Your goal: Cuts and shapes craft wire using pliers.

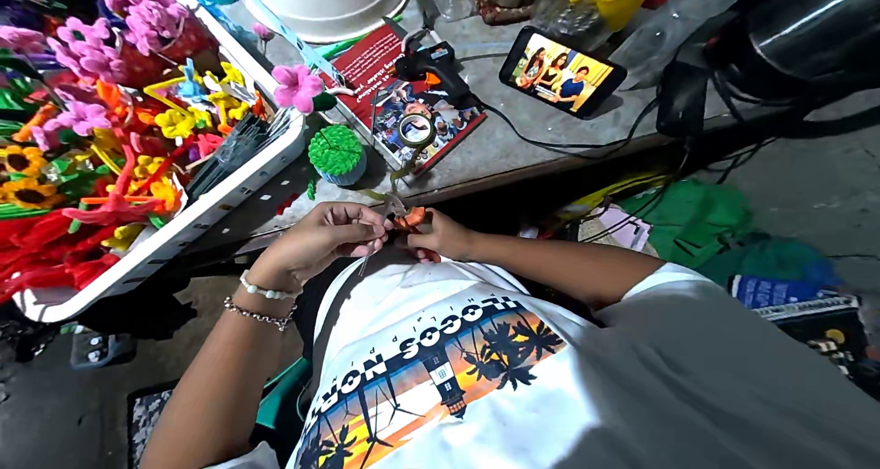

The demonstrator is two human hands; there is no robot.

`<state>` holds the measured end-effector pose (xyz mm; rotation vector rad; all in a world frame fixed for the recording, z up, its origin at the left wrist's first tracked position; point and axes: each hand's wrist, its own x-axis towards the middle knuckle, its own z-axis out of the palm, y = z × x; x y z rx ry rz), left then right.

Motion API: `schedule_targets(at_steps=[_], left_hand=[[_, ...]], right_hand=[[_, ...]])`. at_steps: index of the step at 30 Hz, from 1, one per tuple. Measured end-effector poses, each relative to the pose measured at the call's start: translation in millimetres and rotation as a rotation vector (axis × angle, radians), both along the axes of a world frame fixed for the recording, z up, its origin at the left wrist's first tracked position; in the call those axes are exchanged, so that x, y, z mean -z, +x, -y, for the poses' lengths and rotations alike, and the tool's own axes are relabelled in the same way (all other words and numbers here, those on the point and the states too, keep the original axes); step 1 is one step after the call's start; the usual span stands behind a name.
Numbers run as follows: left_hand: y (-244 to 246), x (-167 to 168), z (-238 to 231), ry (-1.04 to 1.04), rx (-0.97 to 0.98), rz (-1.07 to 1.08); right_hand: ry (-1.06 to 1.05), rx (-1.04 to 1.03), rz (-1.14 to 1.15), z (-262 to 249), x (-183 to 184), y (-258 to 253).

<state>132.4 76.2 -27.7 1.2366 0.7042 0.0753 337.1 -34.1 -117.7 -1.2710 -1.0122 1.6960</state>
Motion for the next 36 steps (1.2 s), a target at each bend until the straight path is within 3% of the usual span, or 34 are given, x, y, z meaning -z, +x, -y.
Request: schedule_targets(at_steps=[23, 26, 31, 33, 36], left_hand=[[-22, 36, 2, 0.023, -0.006, -0.011], [-28, 23, 15, 0.241, -0.089, 0.011], [-3, -8, 24, 1.131, -0.122, -0.152], [22, -12, 17, 1.279, -0.085, -0.215], [60, -10, 1, 1.271, 0.017, -0.378]], right_hand=[[-0.220, -0.147, -0.066, -22, 4, -3], [-0.217, -0.169, 0.023, -20, -4, -2], [-0.164, -0.178, 0.217, -15, -11, -8], [-0.165, -0.177, 0.340, -12, -17, -10], [-0.104, -0.240, 0.446, -7, -20, -5]])
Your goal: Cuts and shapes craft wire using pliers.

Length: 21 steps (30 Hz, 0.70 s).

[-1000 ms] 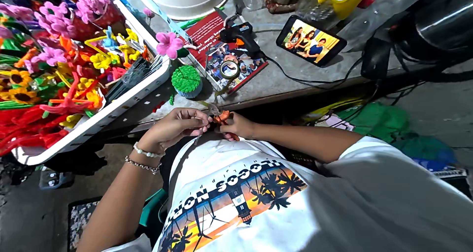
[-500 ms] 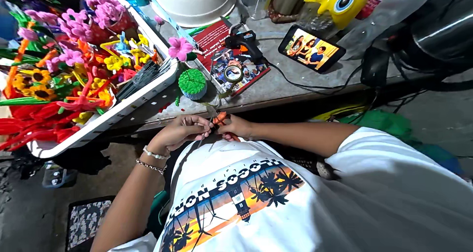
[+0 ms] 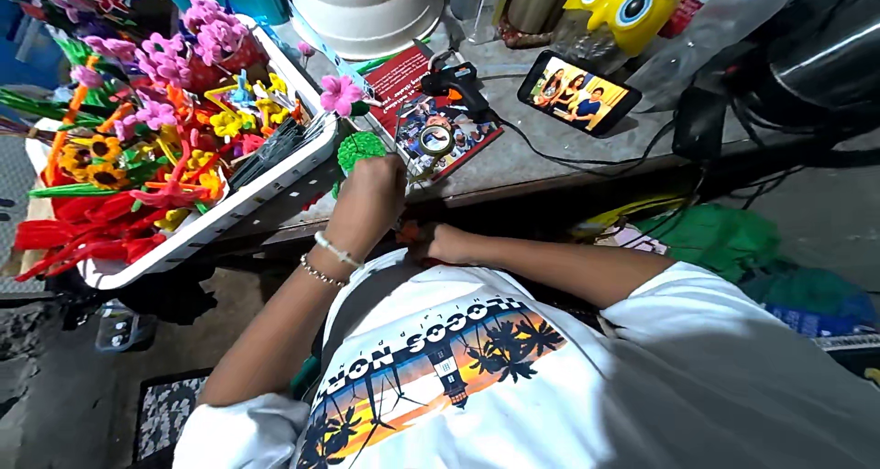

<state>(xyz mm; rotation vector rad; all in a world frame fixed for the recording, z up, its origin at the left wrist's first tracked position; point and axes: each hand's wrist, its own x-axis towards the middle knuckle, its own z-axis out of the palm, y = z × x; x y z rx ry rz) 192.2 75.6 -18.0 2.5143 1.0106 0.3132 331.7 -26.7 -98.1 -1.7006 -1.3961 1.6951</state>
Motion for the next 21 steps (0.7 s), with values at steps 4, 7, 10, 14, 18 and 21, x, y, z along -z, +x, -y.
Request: schedule_targets(at_steps=[4, 7, 10, 14, 18, 21], left_hand=[[31, 5, -16, -0.052, -0.008, -0.218], [43, 4, -12, -0.054, 0.001, -0.296], [51, 0, -3, -0.059, -0.024, -0.322], [56, -2, 4, -0.047, -0.046, -0.340], [60, 1, 6, -0.024, -0.067, -0.369], [56, 6, 2, -0.016, -0.053, -0.336]], right_hand=[[0.231, -0.081, 0.063, 16, 9, 7], [0.395, -0.013, 0.014, 35, 10, 8], [0.507, 0.086, -0.031, 48, 18, 8], [0.621, 0.145, -0.062, 52, 26, 7], [0.670, 0.152, -0.073, 52, 28, 7], [0.688, 0.154, -0.072, 53, 29, 8]])
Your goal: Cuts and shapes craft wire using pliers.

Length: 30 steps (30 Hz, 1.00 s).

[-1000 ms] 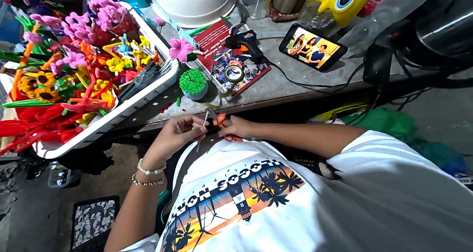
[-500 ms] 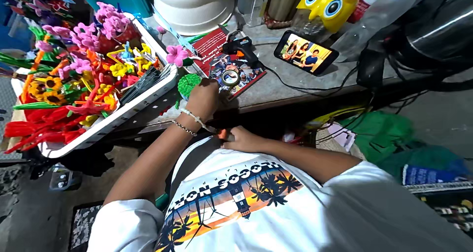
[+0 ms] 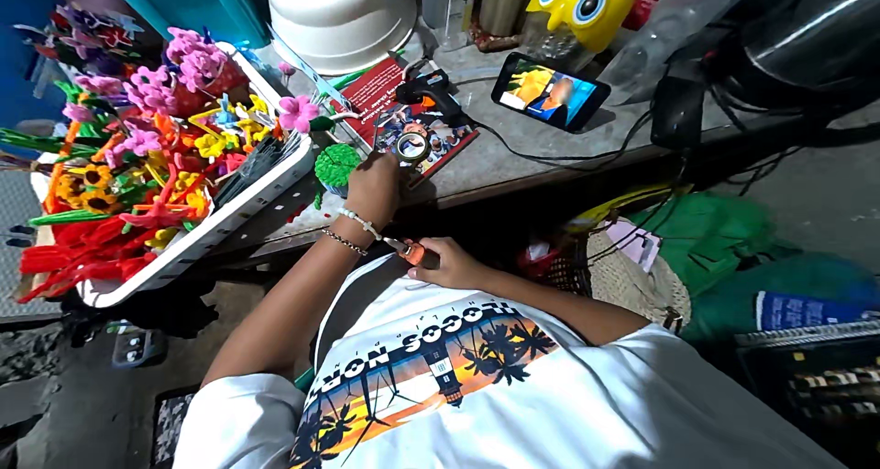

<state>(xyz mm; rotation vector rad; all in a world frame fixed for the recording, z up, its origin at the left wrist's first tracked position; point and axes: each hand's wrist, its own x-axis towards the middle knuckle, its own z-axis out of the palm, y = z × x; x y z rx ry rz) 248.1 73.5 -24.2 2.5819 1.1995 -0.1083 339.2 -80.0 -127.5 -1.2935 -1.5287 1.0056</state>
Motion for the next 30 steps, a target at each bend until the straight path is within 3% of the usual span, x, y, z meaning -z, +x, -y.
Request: schedule_targets(at_steps=[4, 8, 12, 17, 24, 30], left_hand=[[-9, -13, -4, -0.002, -0.014, 0.018], [-21, -33, -13, 0.020, -0.001, 0.131], [0, -44, -11, 0.116, -0.036, 0.135], [54, -35, -23, 0.104, -0.183, -0.127], [59, -17, -62, 0.071, -0.246, -0.028], [49, -31, -41, 0.142, -0.205, 0.051]], right_hand=[[0.080, 0.029, -0.083, 4, 4, 3], [0.172, 0.038, -0.441, 9, 16, 4], [0.099, 0.072, -0.585, 11, 18, 3], [0.155, -0.015, -0.572, 6, 25, 7], [0.175, -0.012, -0.593, 3, 28, 10], [0.159, -0.018, -0.605, 2, 33, 12]])
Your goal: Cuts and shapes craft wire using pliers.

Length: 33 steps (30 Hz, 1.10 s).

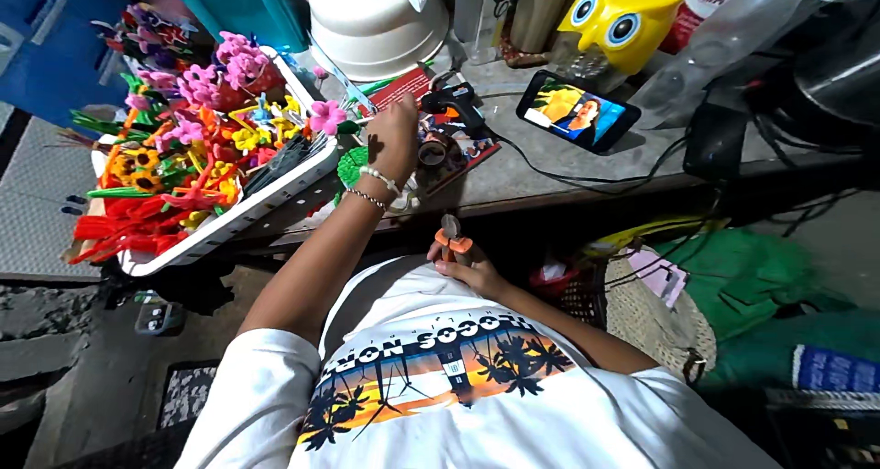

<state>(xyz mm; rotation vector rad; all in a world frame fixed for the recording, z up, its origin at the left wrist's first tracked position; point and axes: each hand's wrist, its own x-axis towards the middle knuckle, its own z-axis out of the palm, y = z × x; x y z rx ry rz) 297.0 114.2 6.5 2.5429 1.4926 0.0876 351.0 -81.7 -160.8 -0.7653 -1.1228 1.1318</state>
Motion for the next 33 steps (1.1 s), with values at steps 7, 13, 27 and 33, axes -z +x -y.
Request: schedule_targets(at_steps=[7, 13, 27, 33], left_hand=[[-108, -10, 84, 0.054, 0.356, 0.311], [-207, -25, 34, 0.190, -0.013, 0.357], [-150, 0, -39, 0.189, 0.051, 0.283], [-147, 4, -42, 0.183, 0.056, 0.224]], right_hand=[[-0.067, 0.057, -0.037, 7, -9, -1], [-0.009, -0.052, -0.014, -5, -1, -4], [-0.024, -0.034, 0.033, -4, -5, -4], [-0.034, -0.047, 0.035, -7, -11, -8]])
